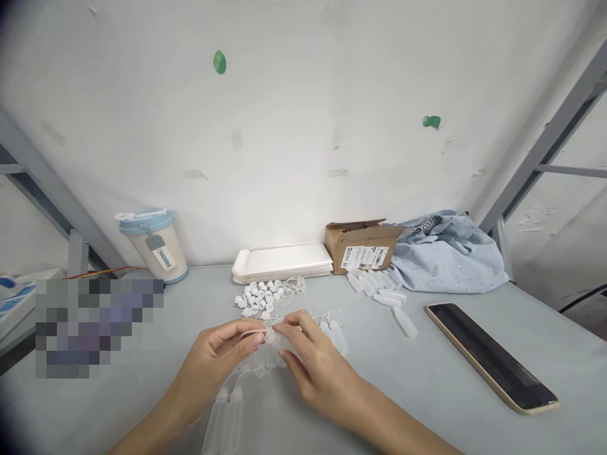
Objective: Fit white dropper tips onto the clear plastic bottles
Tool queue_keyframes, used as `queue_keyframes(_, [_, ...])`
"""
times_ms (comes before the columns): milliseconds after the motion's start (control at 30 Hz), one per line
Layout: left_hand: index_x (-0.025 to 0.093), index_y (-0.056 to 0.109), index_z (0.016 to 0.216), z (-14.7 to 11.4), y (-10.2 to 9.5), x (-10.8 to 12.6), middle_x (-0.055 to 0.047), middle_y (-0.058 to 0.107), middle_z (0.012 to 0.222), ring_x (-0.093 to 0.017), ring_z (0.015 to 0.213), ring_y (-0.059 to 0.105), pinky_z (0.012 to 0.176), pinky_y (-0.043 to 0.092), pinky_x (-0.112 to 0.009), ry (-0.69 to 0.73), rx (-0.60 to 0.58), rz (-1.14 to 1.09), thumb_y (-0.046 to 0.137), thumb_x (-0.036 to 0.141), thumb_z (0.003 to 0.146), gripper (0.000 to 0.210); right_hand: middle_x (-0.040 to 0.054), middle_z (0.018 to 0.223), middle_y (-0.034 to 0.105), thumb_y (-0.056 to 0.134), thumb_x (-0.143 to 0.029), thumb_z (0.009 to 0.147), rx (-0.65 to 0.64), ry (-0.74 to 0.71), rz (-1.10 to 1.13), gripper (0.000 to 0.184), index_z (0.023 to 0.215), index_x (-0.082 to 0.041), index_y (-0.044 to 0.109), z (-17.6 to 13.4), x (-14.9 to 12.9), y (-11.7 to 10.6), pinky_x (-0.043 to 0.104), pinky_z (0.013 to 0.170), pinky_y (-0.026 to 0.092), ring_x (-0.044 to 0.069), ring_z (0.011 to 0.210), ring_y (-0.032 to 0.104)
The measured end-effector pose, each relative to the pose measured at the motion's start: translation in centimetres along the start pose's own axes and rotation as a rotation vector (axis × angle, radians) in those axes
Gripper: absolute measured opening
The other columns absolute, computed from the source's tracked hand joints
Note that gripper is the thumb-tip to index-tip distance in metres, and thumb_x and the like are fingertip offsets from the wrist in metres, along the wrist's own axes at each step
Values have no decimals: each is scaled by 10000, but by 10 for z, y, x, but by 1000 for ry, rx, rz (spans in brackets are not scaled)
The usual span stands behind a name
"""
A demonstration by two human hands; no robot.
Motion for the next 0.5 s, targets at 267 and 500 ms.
queue_keyframes(267, [194,668,741,1,-1,-2,-16,615,815,-164,788,563,699,468,-250,30,-8,-21,625,308,757,123,106,1057,467,389,-46,875,28,-63,-61,459,1295,-229,358,-1,1,2,322,780,488,181,943,509])
queue_keyframes(500, [183,655,720,0,1,1,-16,614,780,-161,749,548,674,451,-252,11,-46,-55,630,303,739,124,118,1055,470,372,-32,870,51,-110,-119,491,1323,-219,332,-2,2,4,305,748,507,179,931,517])
Point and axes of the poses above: each hand's wrist, its own z-axis towards the middle knuckle, its own y-axis out of the palm, x = y × z, the point moved 3 cm from there along z, towards the middle knuckle
